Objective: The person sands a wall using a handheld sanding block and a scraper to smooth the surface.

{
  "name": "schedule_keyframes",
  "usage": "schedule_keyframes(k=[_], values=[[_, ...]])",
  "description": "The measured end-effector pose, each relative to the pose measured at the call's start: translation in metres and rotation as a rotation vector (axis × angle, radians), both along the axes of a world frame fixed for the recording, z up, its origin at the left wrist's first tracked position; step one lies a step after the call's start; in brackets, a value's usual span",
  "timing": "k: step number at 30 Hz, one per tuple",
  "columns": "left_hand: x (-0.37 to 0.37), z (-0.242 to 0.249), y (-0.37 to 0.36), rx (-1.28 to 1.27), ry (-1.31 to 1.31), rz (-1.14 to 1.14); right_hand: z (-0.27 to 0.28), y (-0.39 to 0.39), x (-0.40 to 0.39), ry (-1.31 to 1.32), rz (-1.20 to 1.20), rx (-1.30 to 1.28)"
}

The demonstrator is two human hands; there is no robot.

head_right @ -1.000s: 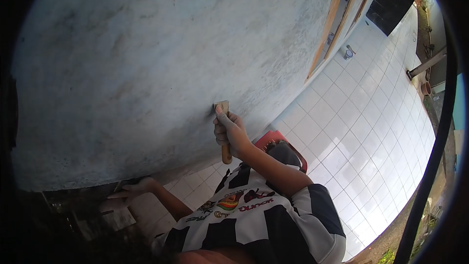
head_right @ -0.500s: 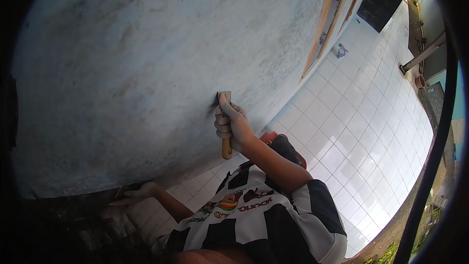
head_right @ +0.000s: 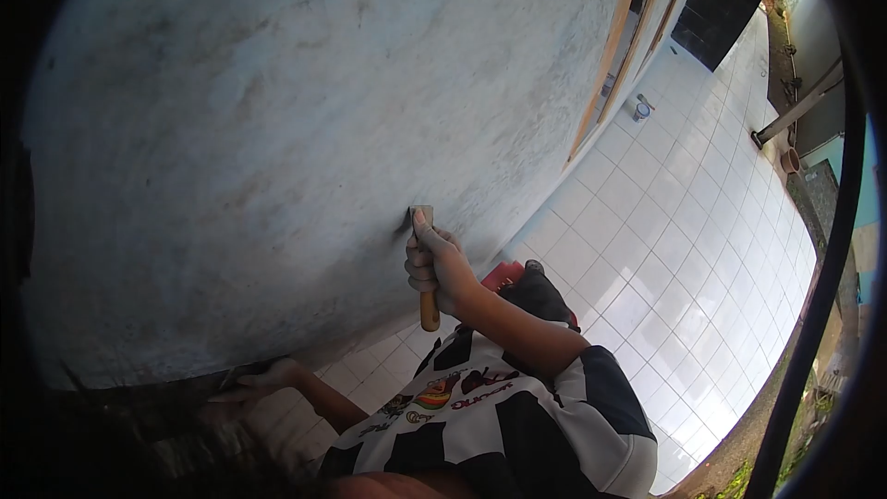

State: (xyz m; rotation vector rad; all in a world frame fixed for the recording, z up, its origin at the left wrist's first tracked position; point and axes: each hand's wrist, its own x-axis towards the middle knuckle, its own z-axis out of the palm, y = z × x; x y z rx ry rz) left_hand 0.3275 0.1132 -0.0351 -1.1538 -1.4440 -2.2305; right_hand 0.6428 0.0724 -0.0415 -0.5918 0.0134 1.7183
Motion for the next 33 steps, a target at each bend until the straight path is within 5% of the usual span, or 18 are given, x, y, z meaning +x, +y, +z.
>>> schedule_keyframes(k=[33], values=[[0.017, 0.014, -0.005, 0.054, 0.052, 0.015, 0.010, -0.004, -0.001, -0.053, 0.010, -0.028]])
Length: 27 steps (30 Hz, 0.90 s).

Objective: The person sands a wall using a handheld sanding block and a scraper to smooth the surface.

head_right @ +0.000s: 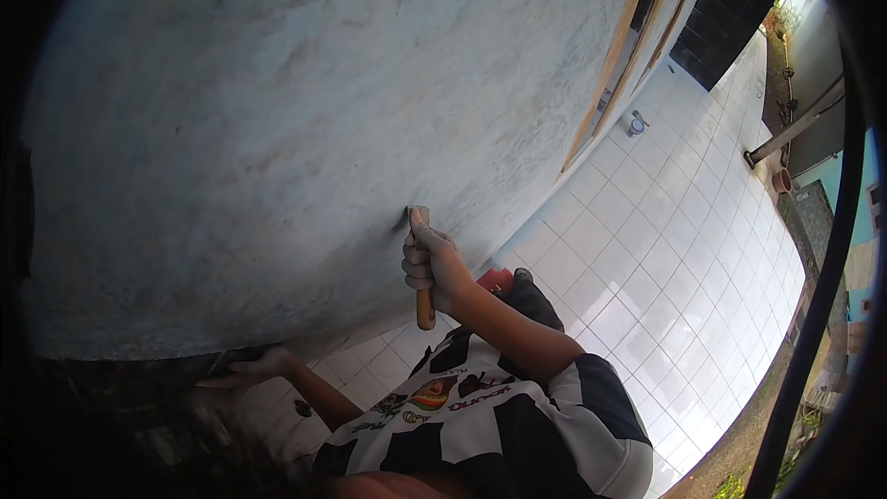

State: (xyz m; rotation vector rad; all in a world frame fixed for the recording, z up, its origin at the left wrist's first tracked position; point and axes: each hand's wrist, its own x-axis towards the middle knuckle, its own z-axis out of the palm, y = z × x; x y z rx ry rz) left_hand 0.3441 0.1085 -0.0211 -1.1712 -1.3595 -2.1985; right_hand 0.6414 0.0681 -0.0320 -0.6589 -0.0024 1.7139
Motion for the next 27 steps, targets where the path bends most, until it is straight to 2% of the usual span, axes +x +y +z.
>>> schedule_keyframes(k=[1, 5, 7, 9, 11, 13, 22, 27], values=[[0.004, 0.003, 0.001, 0.026, -0.042, -0.064, 0.000, 0.001, 0.002, -0.008, -0.013, 0.007], [-0.010, -0.006, -0.003, -0.002, -0.022, -0.031, 0.005, 0.006, 0.013, -0.029, -0.115, 0.097], [-0.025, -0.017, -0.001, -0.025, 0.077, 0.003, -0.002, 0.002, 0.004, -0.034, -0.104, 0.090], [-0.020, -0.016, 0.004, -0.010, 0.065, -0.005, -0.007, -0.003, -0.005, 0.029, 0.023, -0.022], [-0.017, -0.014, 0.004, -0.002, 0.059, -0.013, -0.003, 0.000, 0.001, 0.029, 0.019, -0.030], [-0.017, -0.012, 0.000, -0.006, 0.062, -0.019, 0.001, 0.004, 0.010, -0.029, -0.096, 0.082], [-0.004, -0.001, 0.001, 0.019, 0.039, -0.052, -0.007, 0.001, -0.001, 0.005, -0.018, 0.037], [-0.007, -0.001, -0.001, -0.012, 0.068, 0.018, -0.007, -0.001, -0.004, 0.028, -0.011, 0.043]])
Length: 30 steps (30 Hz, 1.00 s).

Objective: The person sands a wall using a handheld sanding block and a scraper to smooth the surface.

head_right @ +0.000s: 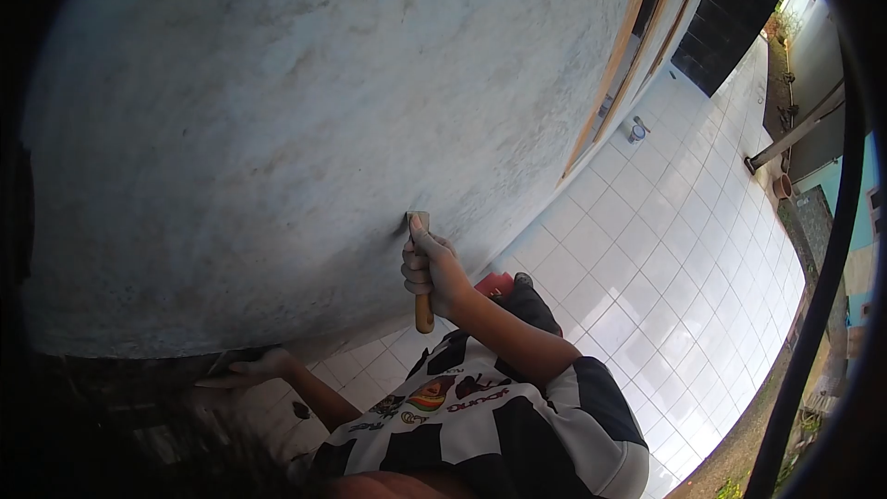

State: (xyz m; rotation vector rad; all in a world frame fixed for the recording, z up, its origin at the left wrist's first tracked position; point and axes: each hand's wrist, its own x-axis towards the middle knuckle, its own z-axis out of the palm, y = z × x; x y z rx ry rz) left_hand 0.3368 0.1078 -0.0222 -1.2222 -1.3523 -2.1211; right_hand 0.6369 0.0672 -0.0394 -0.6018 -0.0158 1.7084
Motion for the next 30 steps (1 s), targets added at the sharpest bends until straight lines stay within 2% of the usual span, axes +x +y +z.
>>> schedule_keyframes(k=[4, 12, 14, 16, 18, 19, 22, 26, 28, 30], values=[[0.006, 0.002, 0.001, 0.028, -0.045, -0.060, 0.002, 0.001, 0.002, -0.034, -0.018, -0.004], [0.001, 0.002, 0.000, -0.025, 0.054, 0.046, -0.003, 0.007, 0.018, -0.060, -0.040, -0.026], [0.001, 0.002, 0.000, -0.026, 0.072, 0.082, -0.004, 0.014, 0.032, -0.146, -0.198, 0.071], [0.001, 0.002, 0.000, -0.013, 0.084, 0.118, -0.003, 0.011, 0.026, -0.160, -0.176, 0.029], [-0.002, 0.000, 0.001, -0.008, 0.052, 0.045, -0.009, 0.003, 0.013, -0.070, -0.004, -0.013], [-0.001, 0.001, 0.002, -0.003, 0.021, -0.023, -0.010, 0.003, 0.011, -0.029, -0.022, -0.012], [0.009, 0.005, 0.003, -0.007, -0.086, -0.027, -0.009, 0.006, 0.016, -0.031, -0.039, 0.013], [0.008, 0.006, 0.002, -0.025, -0.096, 0.017, -0.009, 0.001, 0.002, -0.043, -0.038, 0.002], [-0.003, 0.002, 0.004, 0.003, 0.030, 0.007, -0.005, -0.003, -0.010, 0.026, 0.049, -0.044], [-0.005, -0.004, 0.009, 0.013, 0.015, 0.008, 0.002, 0.001, -0.004, 0.012, 0.045, -0.062]])
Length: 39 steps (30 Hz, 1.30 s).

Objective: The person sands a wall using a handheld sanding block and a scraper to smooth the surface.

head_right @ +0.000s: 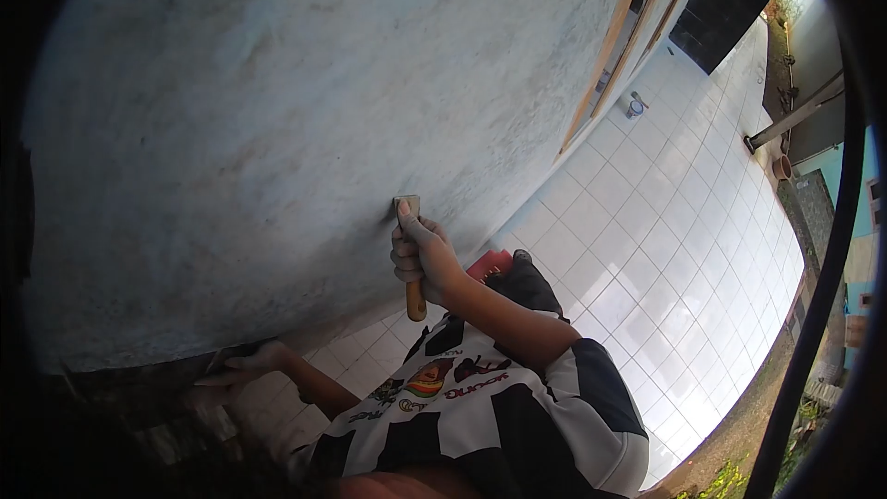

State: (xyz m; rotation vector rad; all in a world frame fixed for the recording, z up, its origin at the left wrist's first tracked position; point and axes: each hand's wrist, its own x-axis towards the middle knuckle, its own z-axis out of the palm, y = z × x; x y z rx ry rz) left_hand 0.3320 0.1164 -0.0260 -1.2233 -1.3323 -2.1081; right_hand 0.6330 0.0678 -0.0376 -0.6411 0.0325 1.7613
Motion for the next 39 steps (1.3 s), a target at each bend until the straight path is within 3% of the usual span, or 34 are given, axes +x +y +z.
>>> schedule_keyframes(k=[3, 7, 10, 14, 20, 22, 27, 33, 36, 39], values=[[-0.004, -0.005, -0.005, -0.014, -0.033, 0.002, 0.012, 0.011, 0.023, -0.087, -0.194, 0.161], [0.007, -0.002, 0.004, 0.010, -0.071, -0.012, -0.001, -0.001, 0.001, -0.023, -0.010, 0.047], [0.010, 0.001, 0.002, 0.009, -0.076, -0.007, -0.003, -0.002, -0.001, 0.018, 0.000, 0.023], [0.006, 0.005, -0.012, -0.026, -0.065, -0.013, 0.009, 0.006, 0.015, -0.036, -0.131, 0.116], [0.002, -0.002, -0.007, -0.002, -0.063, -0.127, 0.002, 0.004, 0.013, -0.007, -0.021, 0.035], [-0.007, -0.006, -0.008, -0.071, -0.032, 0.047, 0.011, 0.011, 0.027, -0.078, -0.200, 0.117], [0.010, 0.007, -0.009, -0.043, -0.037, 0.024, -0.008, 0.000, 0.004, -0.006, -0.037, 0.006], [0.006, 0.001, -0.010, -0.033, -0.104, -0.061, 0.004, 0.007, 0.021, -0.064, -0.145, 0.116], [0.014, 0.007, -0.009, -0.043, -0.142, -0.073, -0.010, 0.000, 0.004, 0.014, -0.048, 0.033], [0.005, 0.001, -0.007, -0.052, -0.112, -0.060, 0.000, 0.005, 0.018, -0.020, -0.098, 0.084]])
